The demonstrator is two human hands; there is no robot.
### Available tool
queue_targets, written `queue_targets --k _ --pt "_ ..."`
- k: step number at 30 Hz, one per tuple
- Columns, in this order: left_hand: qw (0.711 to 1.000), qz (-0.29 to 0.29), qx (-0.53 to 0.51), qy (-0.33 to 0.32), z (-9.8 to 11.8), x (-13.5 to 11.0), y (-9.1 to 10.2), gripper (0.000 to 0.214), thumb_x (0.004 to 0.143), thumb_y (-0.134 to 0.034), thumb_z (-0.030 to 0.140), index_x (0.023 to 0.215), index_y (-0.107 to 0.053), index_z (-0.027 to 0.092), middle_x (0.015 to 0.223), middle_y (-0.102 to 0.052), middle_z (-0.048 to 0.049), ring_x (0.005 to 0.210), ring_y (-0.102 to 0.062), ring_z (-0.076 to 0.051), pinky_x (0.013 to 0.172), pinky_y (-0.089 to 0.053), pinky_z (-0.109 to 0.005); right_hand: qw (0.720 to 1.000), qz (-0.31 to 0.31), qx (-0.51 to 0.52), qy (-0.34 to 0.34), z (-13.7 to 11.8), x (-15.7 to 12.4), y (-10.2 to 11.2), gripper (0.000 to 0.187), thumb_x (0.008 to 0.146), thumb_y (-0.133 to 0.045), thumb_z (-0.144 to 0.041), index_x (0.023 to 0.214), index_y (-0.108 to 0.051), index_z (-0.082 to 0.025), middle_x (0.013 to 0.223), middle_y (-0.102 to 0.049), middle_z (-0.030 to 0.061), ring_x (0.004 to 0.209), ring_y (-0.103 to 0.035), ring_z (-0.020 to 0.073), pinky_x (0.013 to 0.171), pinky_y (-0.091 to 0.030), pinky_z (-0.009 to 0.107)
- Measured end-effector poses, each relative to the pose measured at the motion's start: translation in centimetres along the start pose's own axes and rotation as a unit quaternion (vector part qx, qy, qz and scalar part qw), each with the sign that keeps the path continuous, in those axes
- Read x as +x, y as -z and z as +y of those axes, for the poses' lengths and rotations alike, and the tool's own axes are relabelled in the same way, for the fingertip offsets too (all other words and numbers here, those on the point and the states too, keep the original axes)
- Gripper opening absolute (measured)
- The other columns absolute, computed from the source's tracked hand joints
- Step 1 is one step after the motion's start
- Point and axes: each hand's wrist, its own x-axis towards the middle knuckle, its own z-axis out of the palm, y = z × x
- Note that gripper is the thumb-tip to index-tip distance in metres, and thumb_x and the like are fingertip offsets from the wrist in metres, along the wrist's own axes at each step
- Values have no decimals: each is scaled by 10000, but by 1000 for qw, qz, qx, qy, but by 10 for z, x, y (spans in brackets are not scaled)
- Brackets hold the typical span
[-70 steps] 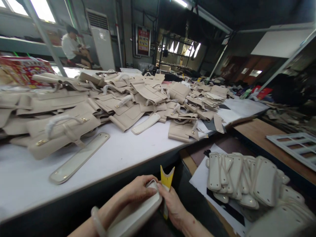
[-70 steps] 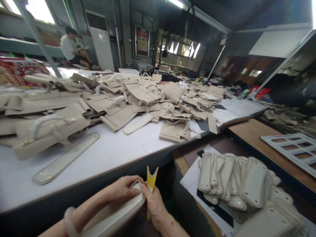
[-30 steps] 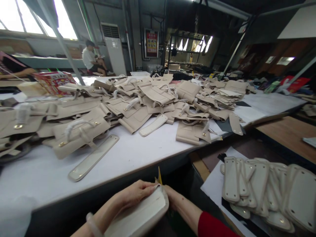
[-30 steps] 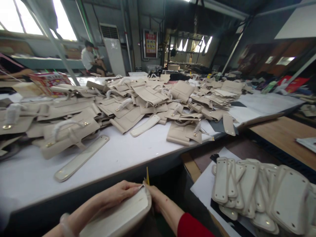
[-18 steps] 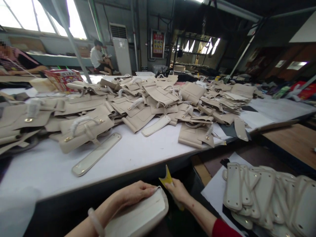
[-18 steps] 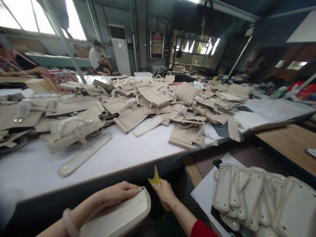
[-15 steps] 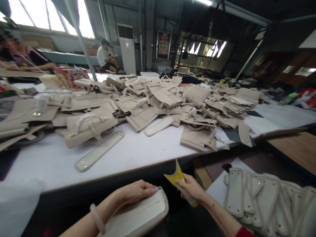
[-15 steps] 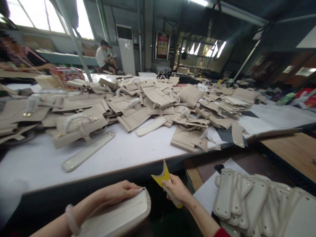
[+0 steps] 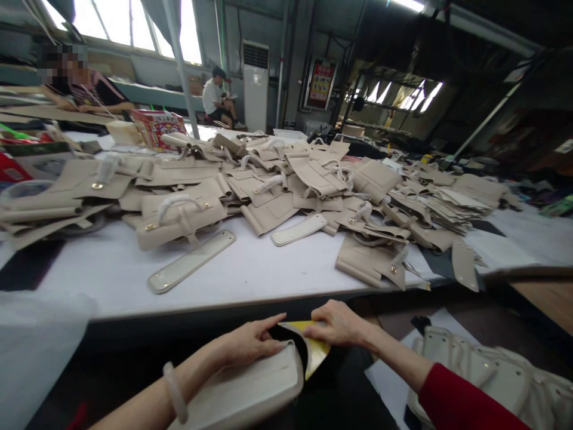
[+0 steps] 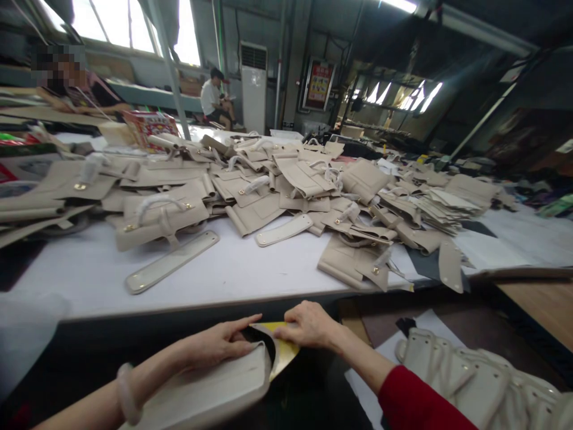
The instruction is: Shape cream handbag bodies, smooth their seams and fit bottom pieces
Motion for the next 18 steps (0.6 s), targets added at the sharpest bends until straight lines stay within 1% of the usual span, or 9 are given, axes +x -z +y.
queue_targets --k 3,5,7,8,10,12,13,15,18 --pt "1000 5 -7 1 0 -1 0 868 808 -631 488 1533 -234 222 655 -475 52 540 -329 -97 486 -258 -210 996 42 -70 28 -4 9 1 562 906 -445 -609 593 -615 -173 558 -622 50 546 -490 140 549 -154 310" --pt "1000 0 -7 -7 0 -1 1 850 819 -623 482 1533 -237 230 677 -510 41 550 -360 -99 499 -283 -210 992 47 -100 60 -8 17 -1 576 900 -442 -631 601 -633 -178 583 -661 68 555 -529 151 550 -150 312" --pt "1000 -4 8 -16 0 -2 2 806 835 -607 489 1524 -271 239 726 -576 19 579 -425 -112 526 -323 -215 988 46 -120 90 -10 24 -4 588 897 -438 -651 607 -649 -186 596 -685 71 550 -553 153 543 -151 307" --pt "1000 -2 19 -22 1 -2 2 765 842 -599 487 1511 -312 249 775 -617 5 615 -472 -125 554 -354 -220 985 46 -128 102 -11 26 -6 593 896 -436 -659 607 -655 -191 597 -691 69 546 -562 154 540 -153 304" --pt "998 -3 42 -46 3 -4 3 647 859 -578 470 1459 -424 282 933 -683 -14 753 -567 -166 656 -419 -238 981 48 -141 123 -11 30 -7 600 899 -429 -666 609 -665 -197 590 -695 66 537 -575 156 532 -156 300" --pt "996 -10 51 -75 7 -5 3 538 872 -557 450 1388 -525 300 1109 -692 -5 928 -603 -212 791 -449 -266 978 50 -148 138 -9 31 -8 607 909 -415 -662 614 -670 -196 592 -698 66 536 -589 157 526 -155 298" --pt "995 -14 51 -84 9 -5 3 510 876 -548 446 1364 -554 300 1158 -687 5 983 -603 -227 839 -450 -277 976 52 -151 144 -9 31 -8 613 915 -406 -659 614 -669 -194 595 -700 68 536 -595 158 523 -152 298" --pt "995 -14 53 -86 11 -7 4 499 874 -544 453 1344 -577 288 1160 -697 14 1012 -608 -241 873 -452 -286 974 55 -156 153 -8 31 -9 623 926 -391 -652 611 -664 -188 600 -702 73 536 -603 158 519 -145 301" --pt "994 -16 57 -87 14 -8 4 480 880 -539 456 1322 -598 279 1150 -706 18 1016 -618 -248 882 -456 -286 972 58 -165 157 -9 30 -11 632 936 -378 -643 606 -656 -182 600 -704 81 530 -605 159 517 -137 306"
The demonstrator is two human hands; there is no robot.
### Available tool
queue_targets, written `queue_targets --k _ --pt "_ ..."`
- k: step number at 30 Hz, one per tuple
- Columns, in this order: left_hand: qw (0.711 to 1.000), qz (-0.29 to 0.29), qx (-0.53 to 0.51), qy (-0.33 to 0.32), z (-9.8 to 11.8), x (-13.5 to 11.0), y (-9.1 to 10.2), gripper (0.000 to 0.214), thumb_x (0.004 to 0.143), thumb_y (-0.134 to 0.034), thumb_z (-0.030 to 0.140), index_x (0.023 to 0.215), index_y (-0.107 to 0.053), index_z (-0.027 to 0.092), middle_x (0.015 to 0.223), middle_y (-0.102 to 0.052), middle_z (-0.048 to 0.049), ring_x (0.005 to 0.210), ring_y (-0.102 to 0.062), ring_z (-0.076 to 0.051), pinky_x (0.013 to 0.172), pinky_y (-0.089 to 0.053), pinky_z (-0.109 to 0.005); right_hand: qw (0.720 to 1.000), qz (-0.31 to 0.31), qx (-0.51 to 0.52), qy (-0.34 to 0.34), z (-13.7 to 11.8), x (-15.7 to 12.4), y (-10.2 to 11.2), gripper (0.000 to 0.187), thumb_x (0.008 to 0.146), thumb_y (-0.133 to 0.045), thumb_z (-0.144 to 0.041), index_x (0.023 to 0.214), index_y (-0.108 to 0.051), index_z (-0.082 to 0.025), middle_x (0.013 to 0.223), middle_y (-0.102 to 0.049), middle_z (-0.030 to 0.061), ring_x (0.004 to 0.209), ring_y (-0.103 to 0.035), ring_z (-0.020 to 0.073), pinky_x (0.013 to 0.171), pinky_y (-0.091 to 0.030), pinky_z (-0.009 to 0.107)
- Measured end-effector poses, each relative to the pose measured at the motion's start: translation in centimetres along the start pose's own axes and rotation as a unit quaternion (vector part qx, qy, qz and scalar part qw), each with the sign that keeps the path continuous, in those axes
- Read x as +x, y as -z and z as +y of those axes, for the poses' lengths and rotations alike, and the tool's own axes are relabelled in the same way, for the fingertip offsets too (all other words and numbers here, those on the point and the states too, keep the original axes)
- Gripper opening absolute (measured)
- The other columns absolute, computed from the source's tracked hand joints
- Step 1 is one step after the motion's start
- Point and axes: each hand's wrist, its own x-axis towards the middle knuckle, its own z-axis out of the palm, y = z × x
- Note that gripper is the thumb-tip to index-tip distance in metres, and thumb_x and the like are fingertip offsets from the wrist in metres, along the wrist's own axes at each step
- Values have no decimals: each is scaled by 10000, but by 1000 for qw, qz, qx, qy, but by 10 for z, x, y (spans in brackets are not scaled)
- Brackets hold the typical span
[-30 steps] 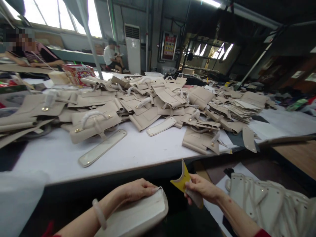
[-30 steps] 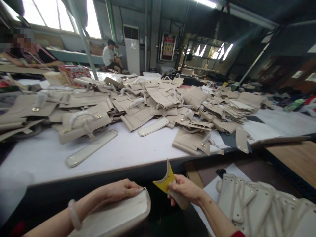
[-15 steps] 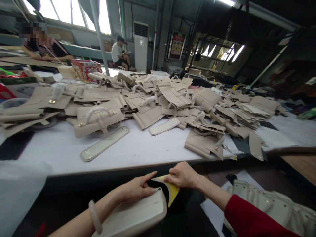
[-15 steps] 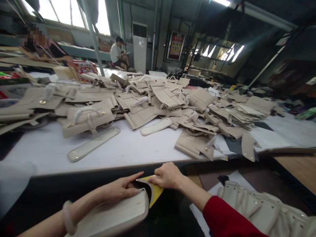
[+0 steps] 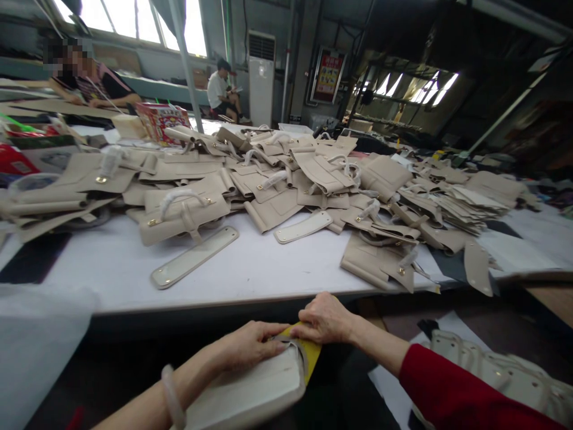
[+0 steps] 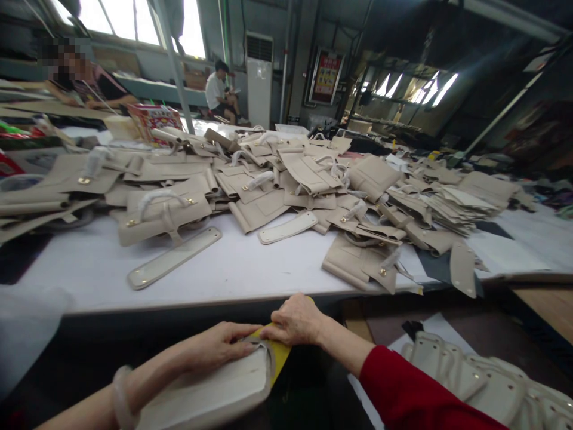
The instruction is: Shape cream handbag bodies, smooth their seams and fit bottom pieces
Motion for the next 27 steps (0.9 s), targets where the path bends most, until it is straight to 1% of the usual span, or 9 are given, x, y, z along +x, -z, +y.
queue_targets --k 6,10,16,20,24,27 --pt "999 -6 43 -8 0 -1 0 402 919 -493 460 1257 -640 298 1143 -711 28 1017 -632 -236 867 -451 -263 1000 -11 -16 -12 -5 -1 -2 615 954 -371 -616 643 -668 -177 639 -722 101 567 -636 182 526 -153 300" --pt "997 -2 73 -14 -3 0 -1 428 924 -461 514 1247 -647 305 1131 -723 27 981 -640 -233 859 -453 -264 999 -24 -21 -37 -12 -5 -4 574 978 -364 -556 683 -681 -179 668 -731 103 589 -656 198 525 -184 292" --pt "992 13 119 -30 -6 1 -3 425 953 -416 500 1268 -630 312 1203 -699 5 1045 -646 -234 904 -444 -267 994 -52 -26 -91 -29 -11 -11 612 1009 -260 -524 753 -699 -183 704 -737 122 614 -678 228 545 -267 292" --pt "989 33 143 -24 -6 -3 -7 414 958 -405 485 1233 -653 300 1160 -716 -12 1024 -657 -233 855 -456 -263 989 -64 -25 -135 -45 -13 -19 624 1013 -219 -526 808 -702 -190 740 -741 127 635 -676 232 593 -334 300" --pt "985 57 160 -9 -3 -8 -11 408 919 -454 510 1141 -707 278 1041 -747 -52 909 -668 -263 778 -450 -305 983 -63 -23 -171 -61 -13 -25 624 1016 -199 -518 825 -694 -189 768 -741 136 664 -679 243 608 -343 308" --pt "985 78 155 14 -2 -15 -7 403 826 -576 567 1044 -749 275 980 -756 -78 916 -658 -311 793 -436 -351 983 -56 -21 -173 -68 -9 -24 603 1014 -221 -520 808 -681 -190 749 -735 135 671 -681 258 598 -321 317"
